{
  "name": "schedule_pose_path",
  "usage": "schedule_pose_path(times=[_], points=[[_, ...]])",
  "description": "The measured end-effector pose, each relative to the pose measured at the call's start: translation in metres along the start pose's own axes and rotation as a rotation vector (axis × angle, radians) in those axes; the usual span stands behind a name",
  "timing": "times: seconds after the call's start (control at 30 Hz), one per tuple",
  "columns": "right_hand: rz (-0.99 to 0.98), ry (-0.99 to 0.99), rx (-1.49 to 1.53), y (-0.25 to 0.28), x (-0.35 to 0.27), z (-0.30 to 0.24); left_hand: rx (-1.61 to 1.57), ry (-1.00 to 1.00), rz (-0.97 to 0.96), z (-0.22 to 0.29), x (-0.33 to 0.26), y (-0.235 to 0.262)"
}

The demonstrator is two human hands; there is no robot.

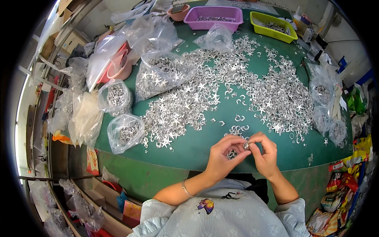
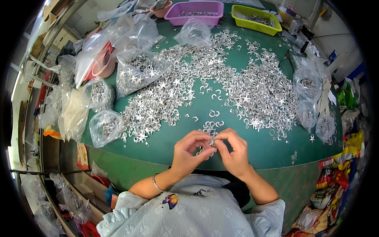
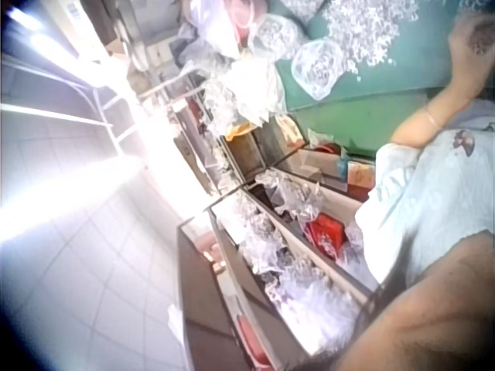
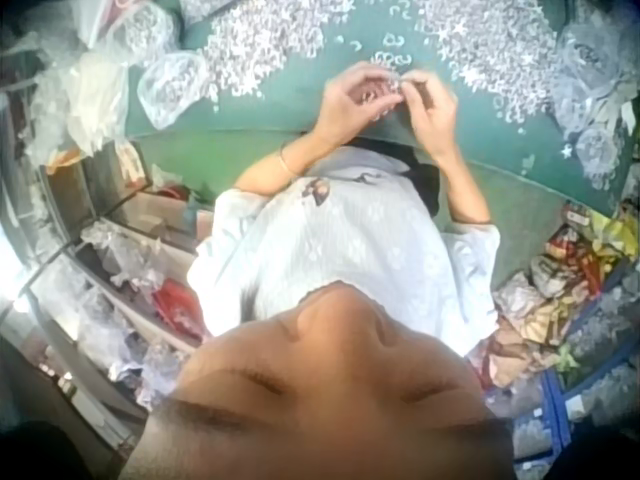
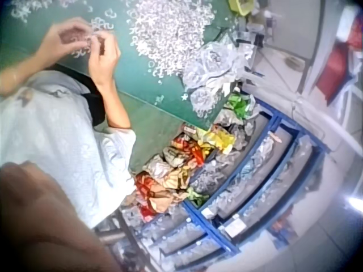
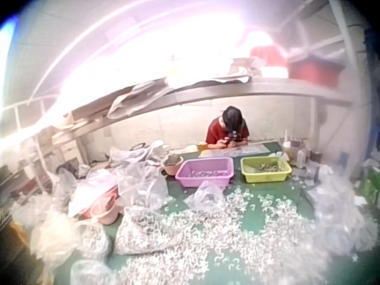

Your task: The person sorts and gathers star-shaped and crescent-shaped silver charms on a green work table, picking them up by hand and placing them into bags.

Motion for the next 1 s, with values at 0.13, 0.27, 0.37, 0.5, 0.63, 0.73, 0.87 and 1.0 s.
schedule_pose_path(times=[0.13, 0.27, 0.37, 0.5, 0.63, 0.73, 0.87, 1.0], points=[[-0.017, 0.097, -0.075, -0.002, -0.001, -0.010, 0.164, -0.109, 0.040, 0.001, -0.005, 0.004], [-0.007, 0.261, -0.171, -0.003, -0.003, -0.028, 0.059, -0.082, 0.046, 0.003, -0.009, 0.005], [0.034, 0.414, -0.235, -0.003, -0.006, -0.041, -0.013, -0.062, 0.047, 0.007, -0.012, 0.004], [-0.033, 0.149, -0.089, -0.004, -0.007, -0.024, 0.104, -0.082, 0.031, 0.012, -0.011, 0.006], [-0.154, 0.212, -0.225, -0.010, -0.003, -0.029, 0.194, -0.120, 0.027, 0.014, -0.010, 0.006], [-0.177, 0.196, -0.215, -0.012, -0.004, -0.029, 0.199, -0.179, 0.031, 0.014, -0.013, 0.005], [-0.153, 0.318, -0.277, -0.014, -0.007, -0.032, -0.200, 0.171, 0.004, -0.015, -0.013, 0.008], [-0.143, 0.331, -0.310, -0.014, -0.005, -0.036, -0.245, 0.219, 0.010, -0.019, -0.014, 0.009]])
Point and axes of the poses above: each hand's wrist, its own x-axis towards the middle knuckle, its own y-axis out of the back of the hand, z = x × y, the point moved 8 cm from there along x, towards the middle knuckle, and after that the axes turned 8 degrees about z, right-handed, at the moved point
